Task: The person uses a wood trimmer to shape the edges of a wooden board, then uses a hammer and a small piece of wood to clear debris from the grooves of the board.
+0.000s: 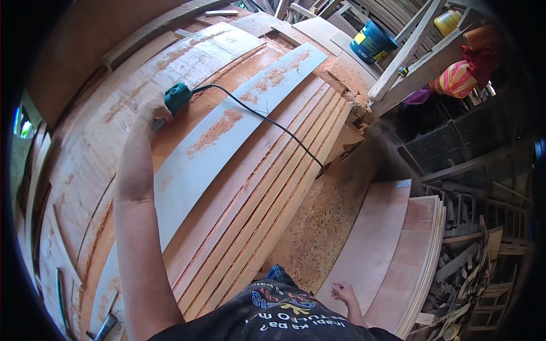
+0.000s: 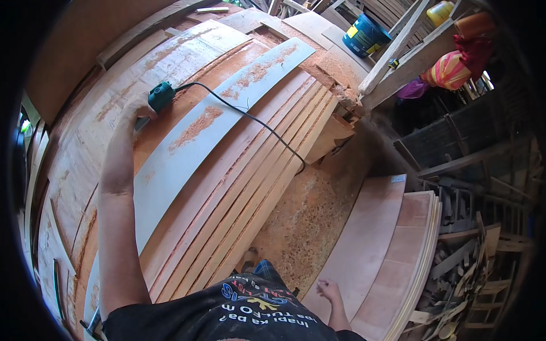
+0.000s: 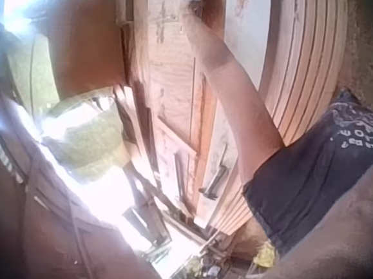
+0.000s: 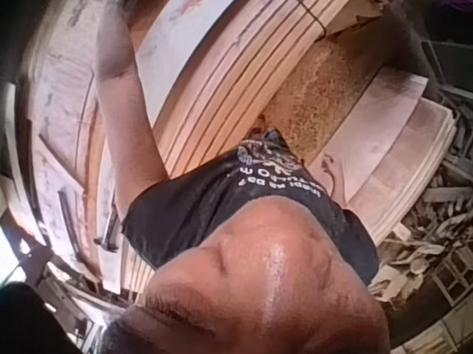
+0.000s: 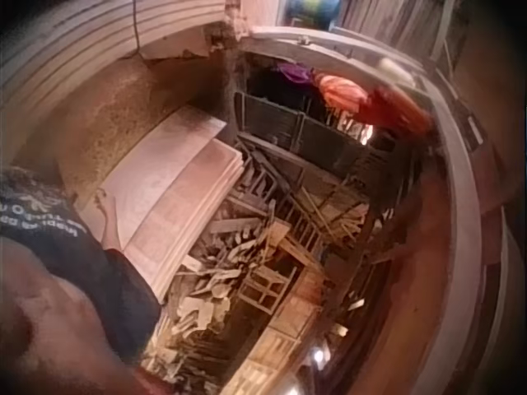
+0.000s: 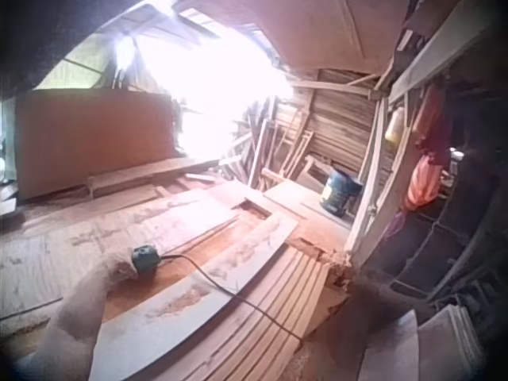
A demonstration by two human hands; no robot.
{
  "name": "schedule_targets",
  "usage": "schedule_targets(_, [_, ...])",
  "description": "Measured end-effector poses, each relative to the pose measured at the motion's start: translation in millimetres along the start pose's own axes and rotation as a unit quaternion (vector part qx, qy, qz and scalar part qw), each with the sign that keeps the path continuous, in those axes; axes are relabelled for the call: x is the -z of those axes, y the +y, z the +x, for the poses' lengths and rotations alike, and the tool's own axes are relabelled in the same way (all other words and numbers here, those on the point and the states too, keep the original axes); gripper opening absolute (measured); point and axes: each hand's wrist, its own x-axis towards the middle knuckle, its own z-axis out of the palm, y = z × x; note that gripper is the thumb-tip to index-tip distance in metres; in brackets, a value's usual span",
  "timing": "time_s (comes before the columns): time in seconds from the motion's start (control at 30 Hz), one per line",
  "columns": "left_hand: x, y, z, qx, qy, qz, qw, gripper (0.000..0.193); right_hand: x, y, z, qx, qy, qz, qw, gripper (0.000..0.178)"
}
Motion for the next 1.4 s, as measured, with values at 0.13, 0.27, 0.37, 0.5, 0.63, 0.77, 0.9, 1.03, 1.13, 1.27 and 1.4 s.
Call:
schedule_targets(0.13, [-15,4,-7,0.004,0.124,0.030,0.992,0.062,-3,12,16,-0.056,-0.009,0.028,0.998,0.029])
schedule_targets(0.27, [-24,-1,-16,-0.025,0.222,-0.016,0.975,0.057,-4,-28,47,0.096,-0.021,-0.011,0.995,0.028])
schedule_targets(0.37, [1,39,-59,-0.037,0.266,-0.058,0.962,0.066,-5,-154,40,0.207,-0.061,0.057,0.975,0.029])
schedule_targets(0.5, [-1,118,-118,-0.117,0.363,-0.135,0.915,0.054,-7,-303,20,0.391,-0.201,0.094,0.893,0.036])
schedule_targets(0.63, [-18,223,-185,-0.229,0.425,-0.112,0.869,0.050,-36,-409,4,0.594,-0.182,0.080,0.780,0.065])
schedule_targets(0.77, [-60,298,-210,-0.311,0.343,-0.132,0.876,0.056,-69,-432,16,0.647,-0.071,-0.011,0.759,0.070])
schedule_targets(0.9, [-73,336,-225,-0.294,0.357,-0.185,0.867,0.055,-63,-427,14,0.620,-0.091,0.143,0.766,0.068])
schedule_targets(1.03, [-86,345,-226,-0.273,0.315,-0.256,0.872,0.056,-61,-427,25,0.610,-0.086,0.147,0.774,0.064])
schedule_targets(1.13, [-85,341,-221,-0.264,0.294,-0.312,0.864,0.059,-57,-432,33,0.596,-0.082,0.151,0.784,0.062])
schedule_targets(1.27, [-94,322,-219,-0.257,0.252,-0.373,0.855,0.062,-63,-433,37,0.588,-0.060,0.139,0.795,0.059])
schedule_targets(1.4, [-99,313,-221,-0.225,0.223,-0.444,0.838,0.062,-72,-434,38,0.586,-0.019,0.131,0.799,0.056])
